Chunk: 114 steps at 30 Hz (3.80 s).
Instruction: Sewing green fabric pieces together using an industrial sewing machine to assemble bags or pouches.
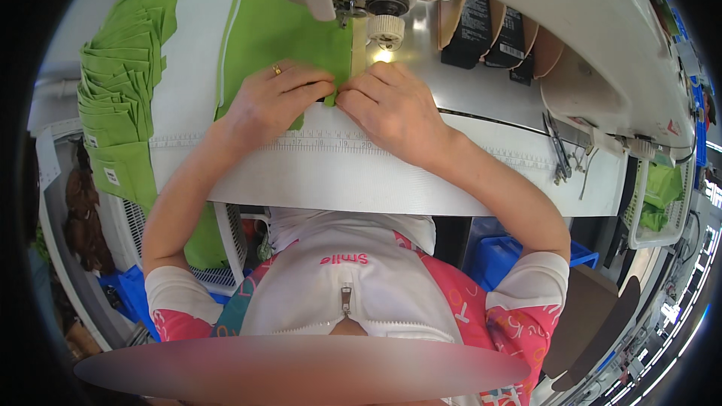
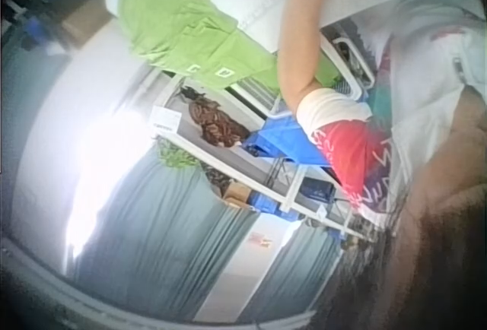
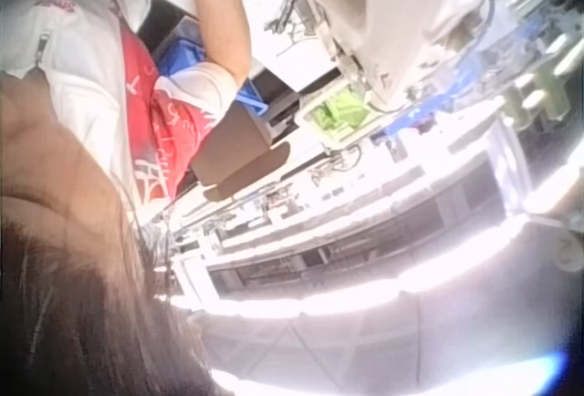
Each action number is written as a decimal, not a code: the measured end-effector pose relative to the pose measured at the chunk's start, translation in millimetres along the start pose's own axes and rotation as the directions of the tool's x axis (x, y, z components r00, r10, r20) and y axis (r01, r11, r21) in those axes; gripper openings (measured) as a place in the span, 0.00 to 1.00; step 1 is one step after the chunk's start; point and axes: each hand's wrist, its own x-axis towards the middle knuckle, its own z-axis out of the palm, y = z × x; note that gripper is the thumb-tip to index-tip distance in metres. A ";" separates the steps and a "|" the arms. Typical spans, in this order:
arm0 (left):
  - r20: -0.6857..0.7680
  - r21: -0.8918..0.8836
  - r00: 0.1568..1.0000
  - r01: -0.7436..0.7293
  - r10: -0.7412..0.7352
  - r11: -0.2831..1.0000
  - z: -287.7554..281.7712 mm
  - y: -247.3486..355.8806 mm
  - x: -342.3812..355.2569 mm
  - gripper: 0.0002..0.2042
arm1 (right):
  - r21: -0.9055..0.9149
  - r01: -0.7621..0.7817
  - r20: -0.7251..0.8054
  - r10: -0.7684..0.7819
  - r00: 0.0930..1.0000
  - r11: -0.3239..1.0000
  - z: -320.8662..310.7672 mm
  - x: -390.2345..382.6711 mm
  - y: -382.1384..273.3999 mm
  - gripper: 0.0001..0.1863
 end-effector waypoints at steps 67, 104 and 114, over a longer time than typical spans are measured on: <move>0.033 0.116 0.995 0.085 -0.090 0.990 3.2 -31.7 20.8 0.12 | -0.263 -0.120 0.068 0.142 0.988 0.957 6.8 -1.0 23.0 0.21; 0.073 -0.486 0.774 0.578 -0.629 0.655 -26.5 50.7 -3.5 0.09 | 0.712 -0.582 0.701 0.455 0.549 -0.394 0.4 3.6 -44.5 0.14; 0.038 -0.339 0.870 0.474 -0.492 0.813 -27.1 49.5 3.0 0.05 | 0.766 -0.640 0.538 0.599 0.593 -0.053 -1.3 1.3 -54.1 0.10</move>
